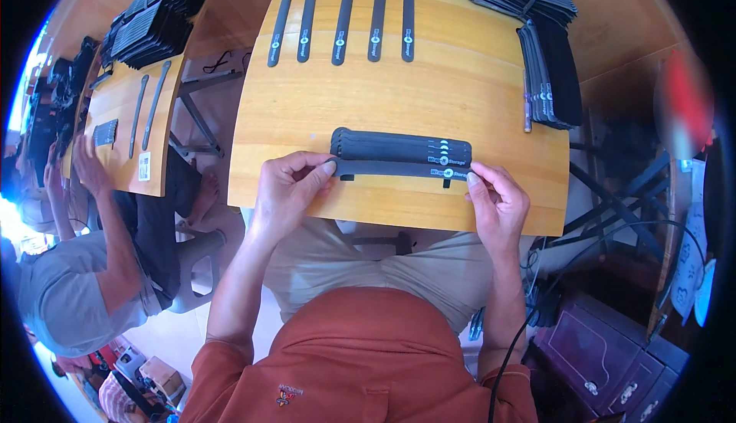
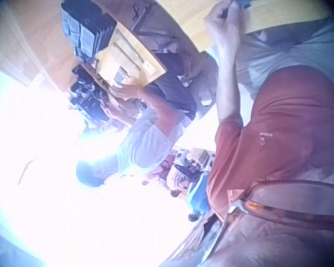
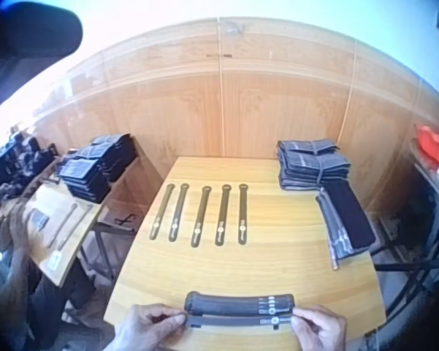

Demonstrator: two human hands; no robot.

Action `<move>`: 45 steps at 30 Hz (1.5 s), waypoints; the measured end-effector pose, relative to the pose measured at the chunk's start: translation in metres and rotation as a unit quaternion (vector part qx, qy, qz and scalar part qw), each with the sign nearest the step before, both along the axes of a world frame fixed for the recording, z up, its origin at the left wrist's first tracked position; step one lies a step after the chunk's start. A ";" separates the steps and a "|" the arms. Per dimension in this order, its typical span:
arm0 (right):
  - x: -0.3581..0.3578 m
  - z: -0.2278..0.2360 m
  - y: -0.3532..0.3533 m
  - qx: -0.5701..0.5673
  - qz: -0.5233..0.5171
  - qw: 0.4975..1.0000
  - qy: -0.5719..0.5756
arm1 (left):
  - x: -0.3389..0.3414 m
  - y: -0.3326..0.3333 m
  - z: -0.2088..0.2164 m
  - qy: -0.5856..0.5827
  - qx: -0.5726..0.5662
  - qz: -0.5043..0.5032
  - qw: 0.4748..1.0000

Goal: Picking up individual black and grey straps and organizing them into neat stacks on a table.

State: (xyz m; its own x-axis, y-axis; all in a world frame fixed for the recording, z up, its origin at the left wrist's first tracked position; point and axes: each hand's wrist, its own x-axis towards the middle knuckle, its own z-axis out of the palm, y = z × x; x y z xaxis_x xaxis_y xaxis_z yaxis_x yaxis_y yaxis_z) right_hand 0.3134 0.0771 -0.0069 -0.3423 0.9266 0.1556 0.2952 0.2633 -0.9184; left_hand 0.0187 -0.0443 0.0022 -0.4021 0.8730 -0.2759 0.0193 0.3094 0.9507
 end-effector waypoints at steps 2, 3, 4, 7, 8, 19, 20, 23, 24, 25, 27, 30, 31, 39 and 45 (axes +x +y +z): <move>-0.002 -0.002 0.004 -0.002 -0.004 1.000 0.000 | -0.002 0.005 -0.001 0.008 -0.017 0.001 1.000; -0.003 -0.002 0.005 0.002 -0.005 1.000 -0.007 | -0.002 0.007 -0.002 0.020 -0.027 0.006 0.999; -0.004 -0.002 0.007 0.006 -0.005 1.000 -0.015 | -0.003 0.008 -0.003 0.032 -0.036 0.011 0.999; -0.006 -0.004 0.009 0.005 -0.011 1.000 -0.017 | -0.002 0.013 -0.003 0.017 -0.034 0.025 0.999; -0.006 -0.005 0.010 0.003 -0.010 1.000 -0.017 | -0.002 0.015 -0.003 0.017 -0.036 0.025 0.999; -0.005 -0.009 0.012 0.001 -0.010 0.999 -0.032 | -0.002 0.016 -0.003 0.046 -0.065 0.020 0.997; -0.005 -0.009 0.011 0.000 -0.009 0.999 -0.033 | -0.001 0.017 -0.003 0.045 -0.066 0.020 0.997; -0.006 -0.010 0.011 -0.016 -0.022 0.999 -0.026 | -0.001 0.018 -0.005 0.037 -0.065 0.032 0.997; -0.007 -0.010 0.011 -0.013 -0.025 0.999 -0.026 | -0.002 0.018 -0.006 0.039 -0.064 0.030 0.997; -0.007 -0.010 0.011 -0.010 -0.027 0.999 -0.026 | -0.002 0.018 -0.006 0.041 -0.063 0.028 0.997; -0.005 -0.011 0.013 -0.008 -0.024 0.999 -0.035 | -0.002 0.018 -0.008 0.049 -0.062 0.028 0.996; -0.006 -0.011 0.013 0.006 -0.022 0.999 -0.045 | -0.001 0.019 -0.008 0.056 -0.061 0.035 0.996; -0.006 -0.011 0.012 0.017 -0.025 0.999 -0.046 | -0.001 0.019 -0.008 0.054 -0.063 0.042 0.996; -0.008 -0.009 0.012 0.021 -0.033 0.998 -0.058 | 0.000 0.020 -0.009 0.069 -0.062 0.038 0.995; -0.007 -0.010 0.012 0.025 -0.032 0.997 -0.067 | 0.001 0.020 -0.007 0.058 -0.068 0.031 0.995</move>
